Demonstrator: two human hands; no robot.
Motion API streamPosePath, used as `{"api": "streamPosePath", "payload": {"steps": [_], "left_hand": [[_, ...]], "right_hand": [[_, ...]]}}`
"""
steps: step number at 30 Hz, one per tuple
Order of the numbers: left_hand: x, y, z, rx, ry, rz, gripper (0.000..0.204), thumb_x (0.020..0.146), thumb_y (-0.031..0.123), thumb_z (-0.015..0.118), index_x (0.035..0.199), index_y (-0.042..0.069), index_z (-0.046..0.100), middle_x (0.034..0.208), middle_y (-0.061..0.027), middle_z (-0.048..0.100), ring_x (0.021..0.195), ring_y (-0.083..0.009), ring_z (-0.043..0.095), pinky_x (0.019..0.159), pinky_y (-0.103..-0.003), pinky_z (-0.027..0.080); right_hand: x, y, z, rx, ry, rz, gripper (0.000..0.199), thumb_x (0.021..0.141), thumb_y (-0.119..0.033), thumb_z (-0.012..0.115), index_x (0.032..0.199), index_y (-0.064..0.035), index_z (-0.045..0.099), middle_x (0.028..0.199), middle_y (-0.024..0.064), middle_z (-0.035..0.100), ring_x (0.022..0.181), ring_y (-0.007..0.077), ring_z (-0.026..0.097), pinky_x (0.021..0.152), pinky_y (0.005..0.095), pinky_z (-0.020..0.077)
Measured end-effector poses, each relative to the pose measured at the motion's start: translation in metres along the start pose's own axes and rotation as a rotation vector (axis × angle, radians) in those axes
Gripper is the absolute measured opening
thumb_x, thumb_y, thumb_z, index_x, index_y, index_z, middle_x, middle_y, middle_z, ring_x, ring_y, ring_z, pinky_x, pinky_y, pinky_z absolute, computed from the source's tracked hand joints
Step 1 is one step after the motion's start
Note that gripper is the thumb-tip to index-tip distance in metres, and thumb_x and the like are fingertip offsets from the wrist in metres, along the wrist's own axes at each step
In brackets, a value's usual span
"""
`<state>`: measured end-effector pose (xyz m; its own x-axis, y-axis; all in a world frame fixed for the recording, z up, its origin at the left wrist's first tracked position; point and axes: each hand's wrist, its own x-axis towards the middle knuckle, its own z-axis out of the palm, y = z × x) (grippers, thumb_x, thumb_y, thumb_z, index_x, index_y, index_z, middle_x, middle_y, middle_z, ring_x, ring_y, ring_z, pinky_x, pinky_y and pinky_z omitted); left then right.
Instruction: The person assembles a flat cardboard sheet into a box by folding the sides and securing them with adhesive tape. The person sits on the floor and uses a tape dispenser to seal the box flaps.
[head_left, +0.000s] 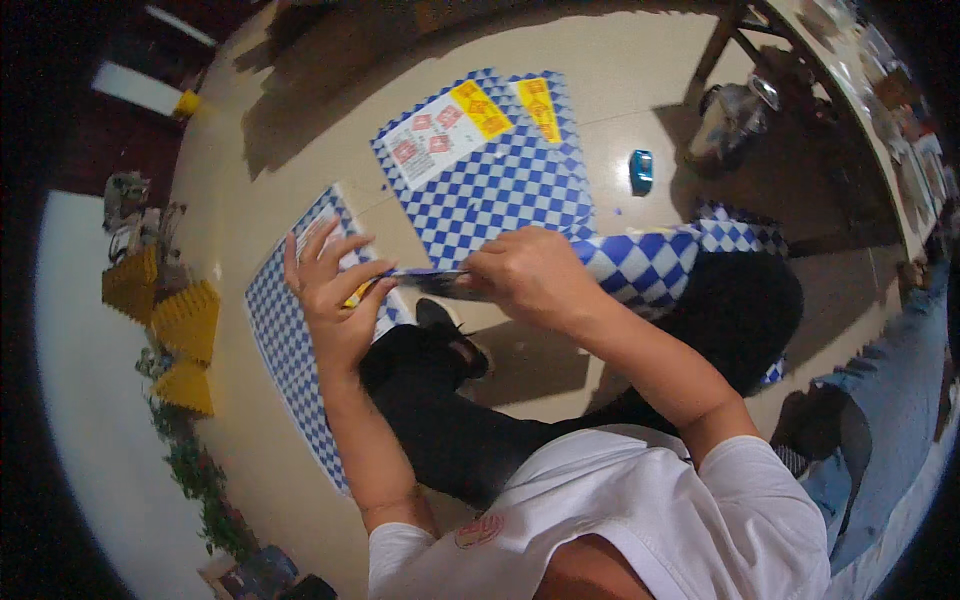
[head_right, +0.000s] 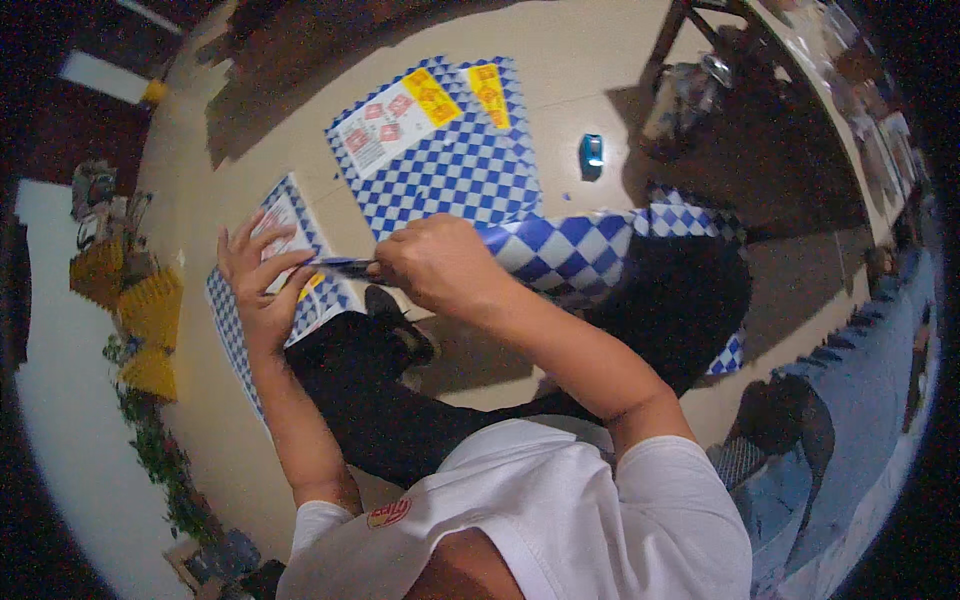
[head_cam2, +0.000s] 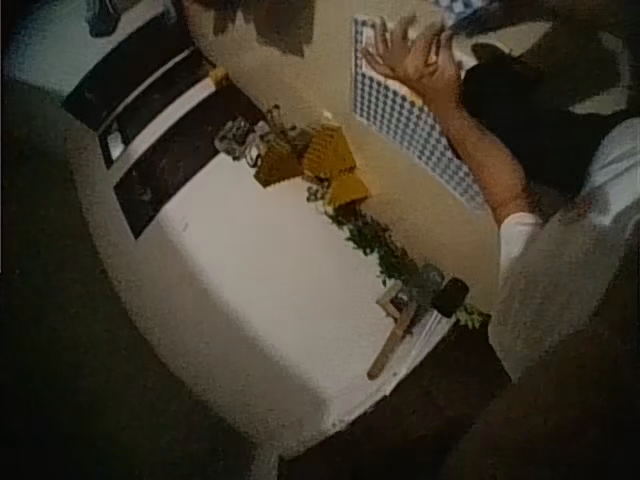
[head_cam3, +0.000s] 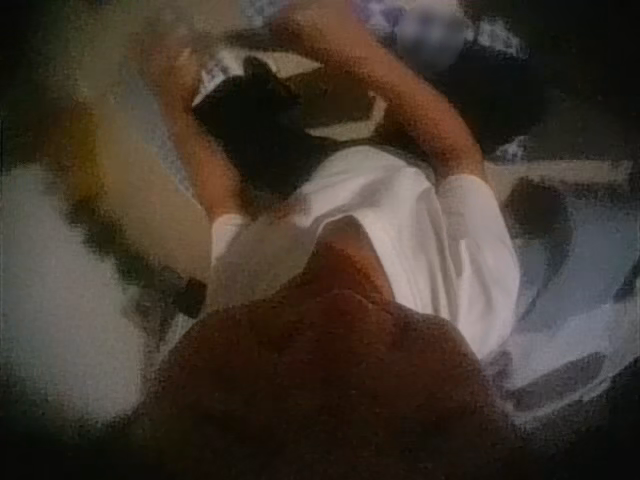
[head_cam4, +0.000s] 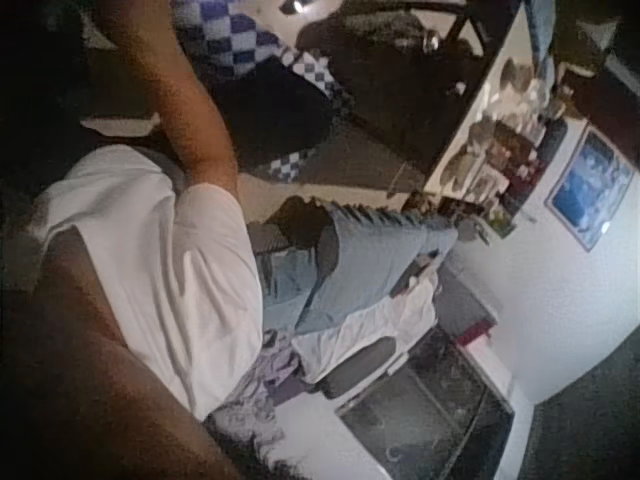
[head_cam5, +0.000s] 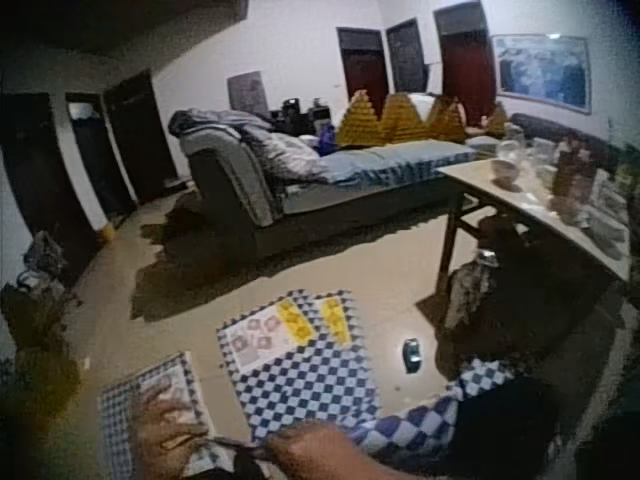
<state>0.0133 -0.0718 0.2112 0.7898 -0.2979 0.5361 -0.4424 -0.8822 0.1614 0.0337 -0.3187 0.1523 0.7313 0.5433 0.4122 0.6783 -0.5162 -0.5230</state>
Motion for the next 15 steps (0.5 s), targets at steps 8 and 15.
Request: {"api": "streamPosePath", "payload": {"steps": [8,15], "left_hand": [[-0.016,-0.023,0.008,-0.241,0.071,-0.141,0.013,0.072,0.002,0.081,0.083,0.007,0.075,0.09,-0.0083,0.072,0.102,-0.0258,0.067,0.113,-0.05,0.039],[-0.014,-0.031,0.009,-0.22,-0.038,-0.137,0.013,0.074,0.007,0.078,0.083,0.004,0.07,0.089,-0.0097,0.069,0.103,-0.0283,0.065,0.115,-0.05,0.037]], "right_hand": [[-0.007,0.009,-0.017,0.077,0.019,0.091,0.026,0.088,-0.026,0.076,0.106,-0.0078,0.073,0.096,0.0122,0.073,0.09,0.0325,0.07,0.079,0.0435,0.0543],[-0.027,0.035,-0.014,0.007,-0.019,0.094,0.022,0.086,-0.026,0.074,0.095,-0.0061,0.07,0.086,0.014,0.072,0.084,0.0347,0.07,0.073,0.0469,0.0543]]}}
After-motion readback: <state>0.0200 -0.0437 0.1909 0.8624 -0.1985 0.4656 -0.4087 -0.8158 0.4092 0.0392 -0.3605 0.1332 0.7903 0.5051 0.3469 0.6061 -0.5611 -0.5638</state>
